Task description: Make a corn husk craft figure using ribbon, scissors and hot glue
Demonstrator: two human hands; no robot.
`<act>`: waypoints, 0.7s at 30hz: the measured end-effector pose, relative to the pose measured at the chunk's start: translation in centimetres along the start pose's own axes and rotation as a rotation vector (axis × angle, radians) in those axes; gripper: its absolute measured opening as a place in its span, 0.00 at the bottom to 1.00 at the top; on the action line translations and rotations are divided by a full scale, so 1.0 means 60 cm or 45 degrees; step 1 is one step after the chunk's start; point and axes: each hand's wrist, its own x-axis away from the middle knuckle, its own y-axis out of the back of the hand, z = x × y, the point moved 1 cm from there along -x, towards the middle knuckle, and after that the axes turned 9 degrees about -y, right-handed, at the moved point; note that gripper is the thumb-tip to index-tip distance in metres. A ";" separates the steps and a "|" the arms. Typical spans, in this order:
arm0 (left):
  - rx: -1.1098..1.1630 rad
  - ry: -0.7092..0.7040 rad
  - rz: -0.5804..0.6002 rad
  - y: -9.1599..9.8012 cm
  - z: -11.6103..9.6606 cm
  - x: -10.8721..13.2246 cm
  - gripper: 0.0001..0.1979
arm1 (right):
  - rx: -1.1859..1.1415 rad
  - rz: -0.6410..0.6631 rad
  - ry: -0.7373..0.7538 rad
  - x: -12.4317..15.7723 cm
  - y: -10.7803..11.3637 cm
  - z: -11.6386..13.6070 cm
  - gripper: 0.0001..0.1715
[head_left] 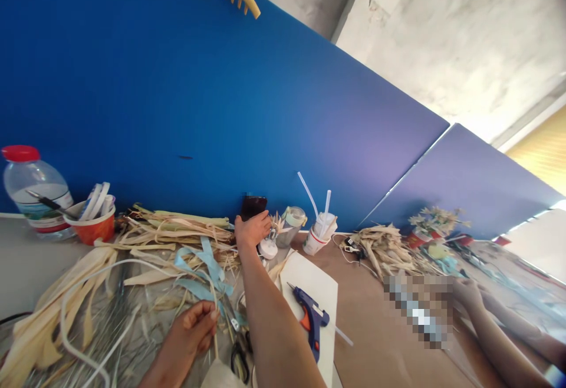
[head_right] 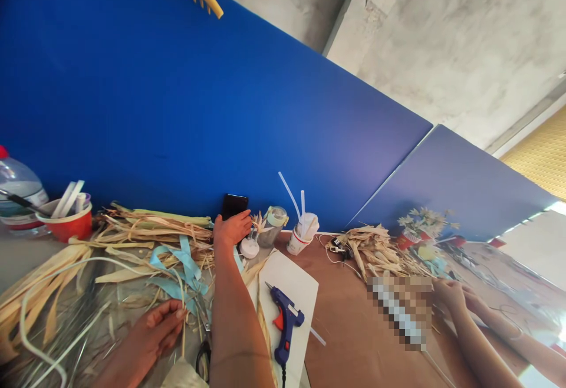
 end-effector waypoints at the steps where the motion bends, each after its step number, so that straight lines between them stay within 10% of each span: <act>1: -0.001 -0.007 0.005 0.000 0.001 0.000 0.20 | -0.028 0.018 0.012 -0.001 0.001 0.000 0.48; 11: -0.001 0.003 0.001 -0.004 -0.011 0.004 0.22 | -0.027 -0.032 0.033 0.024 0.031 -0.007 0.58; 21: -0.063 -0.023 0.007 -0.007 -0.013 0.006 0.21 | 0.313 0.217 0.567 0.077 0.088 -0.056 0.25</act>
